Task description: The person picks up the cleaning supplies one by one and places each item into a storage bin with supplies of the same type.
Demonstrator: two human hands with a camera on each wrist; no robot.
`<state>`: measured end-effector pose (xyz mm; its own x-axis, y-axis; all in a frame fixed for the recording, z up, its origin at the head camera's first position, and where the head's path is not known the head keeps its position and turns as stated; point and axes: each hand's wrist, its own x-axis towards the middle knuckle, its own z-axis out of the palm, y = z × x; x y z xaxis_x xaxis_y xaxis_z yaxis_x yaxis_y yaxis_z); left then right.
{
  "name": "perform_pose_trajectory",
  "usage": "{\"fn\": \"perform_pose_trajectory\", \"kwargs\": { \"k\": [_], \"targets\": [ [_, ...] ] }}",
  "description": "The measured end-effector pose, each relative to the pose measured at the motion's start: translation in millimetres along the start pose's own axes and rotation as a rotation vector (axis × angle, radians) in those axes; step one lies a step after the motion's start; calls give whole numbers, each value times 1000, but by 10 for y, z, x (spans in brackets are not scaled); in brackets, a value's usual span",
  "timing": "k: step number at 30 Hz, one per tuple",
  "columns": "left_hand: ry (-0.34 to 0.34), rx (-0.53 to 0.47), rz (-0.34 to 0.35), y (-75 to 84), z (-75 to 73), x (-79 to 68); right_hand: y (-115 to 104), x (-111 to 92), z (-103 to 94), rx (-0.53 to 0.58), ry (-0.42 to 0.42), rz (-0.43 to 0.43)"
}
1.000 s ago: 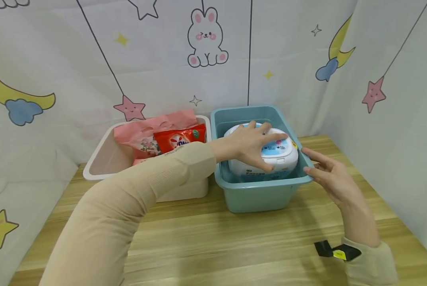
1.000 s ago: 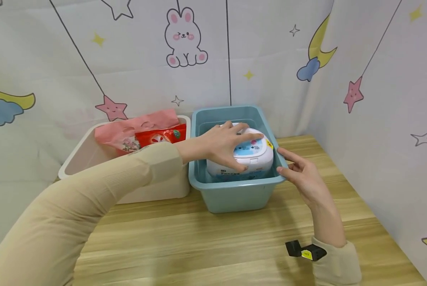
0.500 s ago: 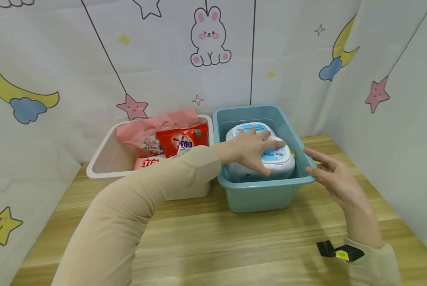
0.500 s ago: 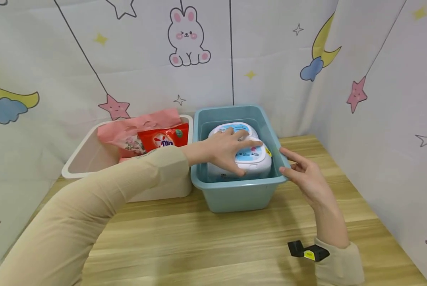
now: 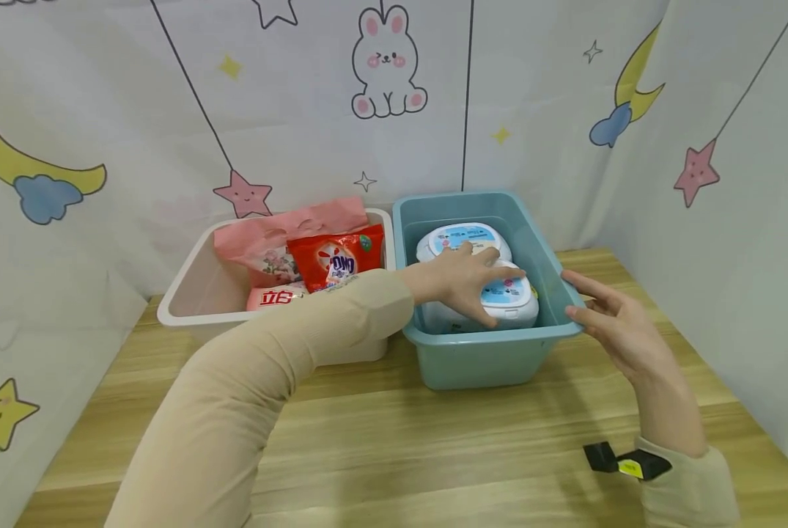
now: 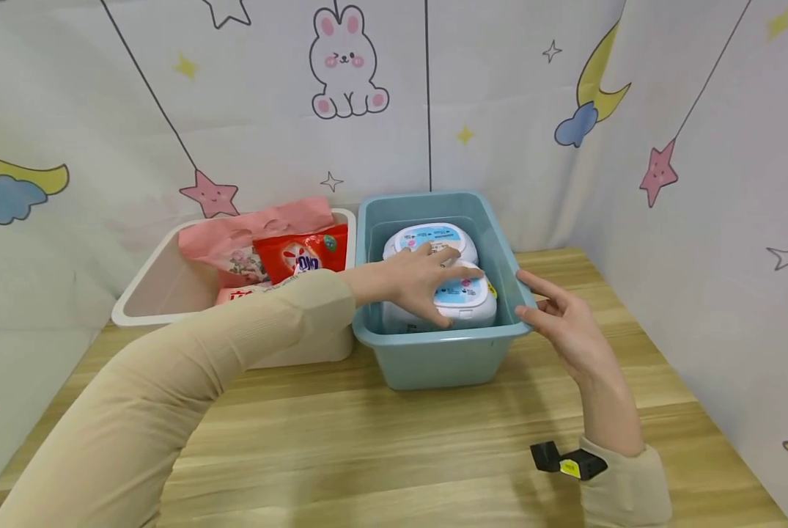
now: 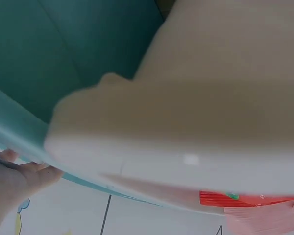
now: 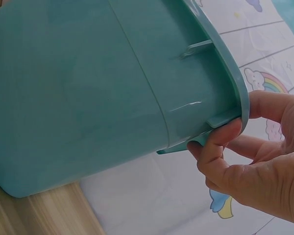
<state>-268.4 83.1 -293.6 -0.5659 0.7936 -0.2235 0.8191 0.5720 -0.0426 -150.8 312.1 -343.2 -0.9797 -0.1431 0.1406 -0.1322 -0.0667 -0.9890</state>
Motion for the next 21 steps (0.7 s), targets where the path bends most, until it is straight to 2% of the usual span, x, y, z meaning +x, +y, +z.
{"fn": "perform_pose_trajectory", "kwargs": {
  "k": [12, 21],
  "targets": [
    [-107, -53, 17, -18, 9, 23, 9, 18, 15, 15, -14, -11],
    [-146, -60, 20, -7, 49, 68, 29, 11, -6, 30, -24, -27]
  ]
}}
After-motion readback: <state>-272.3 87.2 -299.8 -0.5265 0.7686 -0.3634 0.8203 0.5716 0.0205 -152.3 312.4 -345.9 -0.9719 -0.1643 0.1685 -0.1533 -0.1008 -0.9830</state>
